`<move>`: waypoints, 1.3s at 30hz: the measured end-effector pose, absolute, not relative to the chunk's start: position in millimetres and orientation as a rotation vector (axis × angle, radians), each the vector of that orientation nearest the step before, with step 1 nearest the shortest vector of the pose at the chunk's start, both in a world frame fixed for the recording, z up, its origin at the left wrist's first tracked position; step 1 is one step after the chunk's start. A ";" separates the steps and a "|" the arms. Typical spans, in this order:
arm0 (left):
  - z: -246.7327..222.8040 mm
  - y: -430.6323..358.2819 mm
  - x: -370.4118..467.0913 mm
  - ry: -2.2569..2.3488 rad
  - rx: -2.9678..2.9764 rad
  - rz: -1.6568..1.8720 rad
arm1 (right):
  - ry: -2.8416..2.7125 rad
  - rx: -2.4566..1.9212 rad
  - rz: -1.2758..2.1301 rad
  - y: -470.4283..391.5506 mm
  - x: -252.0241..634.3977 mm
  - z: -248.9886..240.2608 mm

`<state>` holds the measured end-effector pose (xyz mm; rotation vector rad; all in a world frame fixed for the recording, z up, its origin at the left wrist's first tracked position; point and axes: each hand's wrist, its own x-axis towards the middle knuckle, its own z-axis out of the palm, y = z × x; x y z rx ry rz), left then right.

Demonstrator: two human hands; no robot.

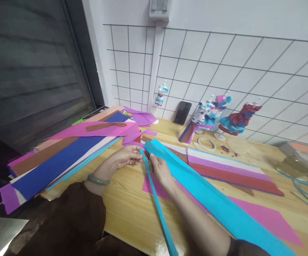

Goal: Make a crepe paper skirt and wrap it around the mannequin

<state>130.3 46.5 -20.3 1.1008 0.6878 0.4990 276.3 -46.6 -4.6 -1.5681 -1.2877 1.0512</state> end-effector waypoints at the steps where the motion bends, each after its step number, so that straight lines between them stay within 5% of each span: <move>1: -20.1 46.9 130.2 0.693 1.104 0.496 | -1.320 -1.570 1.050 -53.8 278.1 -0.8; 13: -12.0 44.4 133.1 0.795 1.126 0.497 | -1.572 -2.107 0.477 -183.9 385.5 3.5; 23: -19.6 45.7 135.8 0.801 1.059 0.525 | -1.904 -2.291 -0.019 -239.8 434.5 -38.8; 32: -22.3 46.0 136.6 0.778 1.090 0.511 | -1.853 -2.199 0.001 -229.9 450.9 -24.7; 39: -19.7 40.3 139.3 0.765 1.084 0.464 | -1.611 -2.011 0.085 -203.8 447.8 45.1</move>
